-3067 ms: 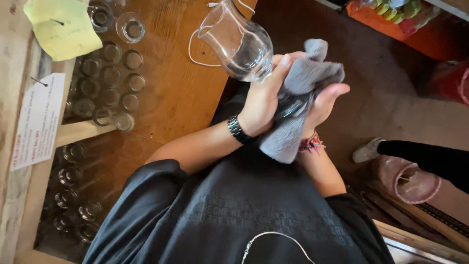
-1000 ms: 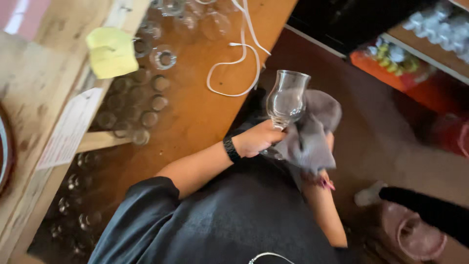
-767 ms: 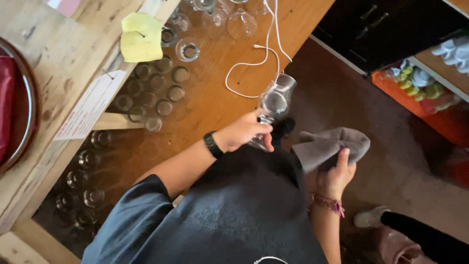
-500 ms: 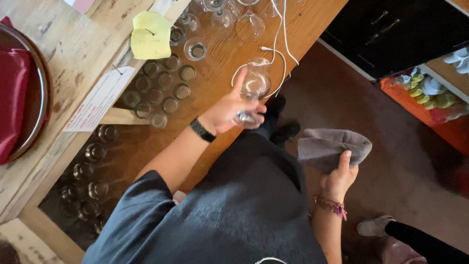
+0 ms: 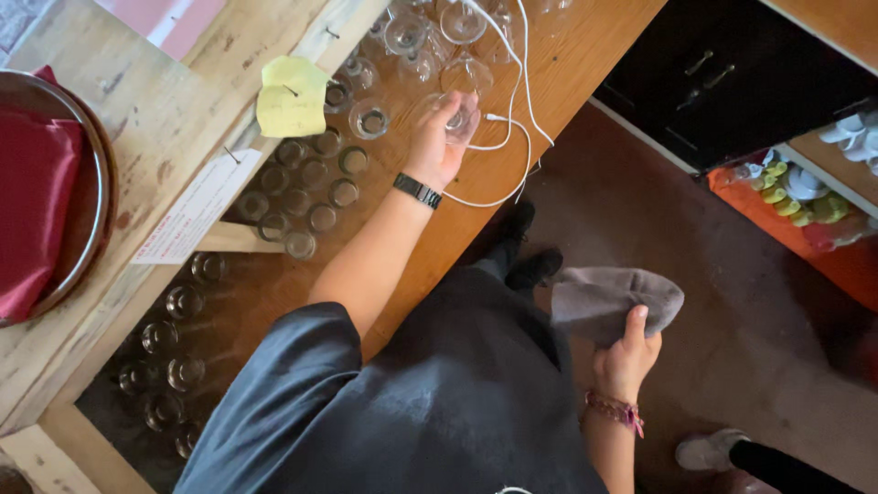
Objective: The person wipes various pieces of glassware, including stemmed glasses and tall straight glasses, with a grey cloth while standing at a wooden counter.
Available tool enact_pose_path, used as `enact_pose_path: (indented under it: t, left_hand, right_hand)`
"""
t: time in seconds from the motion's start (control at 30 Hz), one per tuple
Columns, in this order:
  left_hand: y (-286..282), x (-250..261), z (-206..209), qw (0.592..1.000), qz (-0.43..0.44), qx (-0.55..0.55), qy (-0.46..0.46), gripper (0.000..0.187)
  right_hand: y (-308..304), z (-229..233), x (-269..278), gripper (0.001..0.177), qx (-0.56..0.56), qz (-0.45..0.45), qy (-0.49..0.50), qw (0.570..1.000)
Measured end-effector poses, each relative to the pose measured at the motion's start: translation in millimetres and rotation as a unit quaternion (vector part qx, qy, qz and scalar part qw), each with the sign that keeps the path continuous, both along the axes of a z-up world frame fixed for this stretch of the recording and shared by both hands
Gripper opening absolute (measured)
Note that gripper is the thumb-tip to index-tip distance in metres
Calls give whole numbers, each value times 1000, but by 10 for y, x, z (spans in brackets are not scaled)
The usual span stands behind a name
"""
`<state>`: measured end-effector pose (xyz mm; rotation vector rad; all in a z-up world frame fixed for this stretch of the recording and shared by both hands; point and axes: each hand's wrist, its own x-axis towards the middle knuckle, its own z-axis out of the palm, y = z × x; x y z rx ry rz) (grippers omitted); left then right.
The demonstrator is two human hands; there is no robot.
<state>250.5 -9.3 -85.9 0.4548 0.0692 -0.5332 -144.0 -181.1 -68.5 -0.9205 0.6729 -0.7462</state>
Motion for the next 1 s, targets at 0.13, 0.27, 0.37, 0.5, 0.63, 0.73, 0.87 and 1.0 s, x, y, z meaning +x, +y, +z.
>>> enact_pose_path:
  t: [0.13,0.27,0.37,0.5,0.63,0.73,0.87,1.0]
  left_hand:
    - [-149,246,-290,995,86,-44,20,7]
    - [-150,407,-462,988,142,-36,57,8]
    - [-100,538,-489,980,188,-17,71,9]
    - [-100,785,-611,969,238,-39,58,8]
    - [-142,969,-756,959,272,-77,30,4]
    - [-160,1046,-802,944,316,-47,82,5]
    - [-208,1109,-780,925,368,-30,90,6]
    - [-203,1142,-777,900,407,-8,155,16]
  right_hand:
    - [0,2,-64,35,12,-8,16,1000]
    - [-51,-9,-69,34,0,2,39,999]
    - [-62,35,-26,35,-1,12,38,999]
    - [-62,129,28,36,9,31,45,998]
    - [-73,110,31,36,-9,36,47,998]
    - [-64,60,33,36,-20,38,45,998]
    - [-12,74,34,35,-24,38,50,998]
    - [-2,90,7,35,-6,38,99,994]
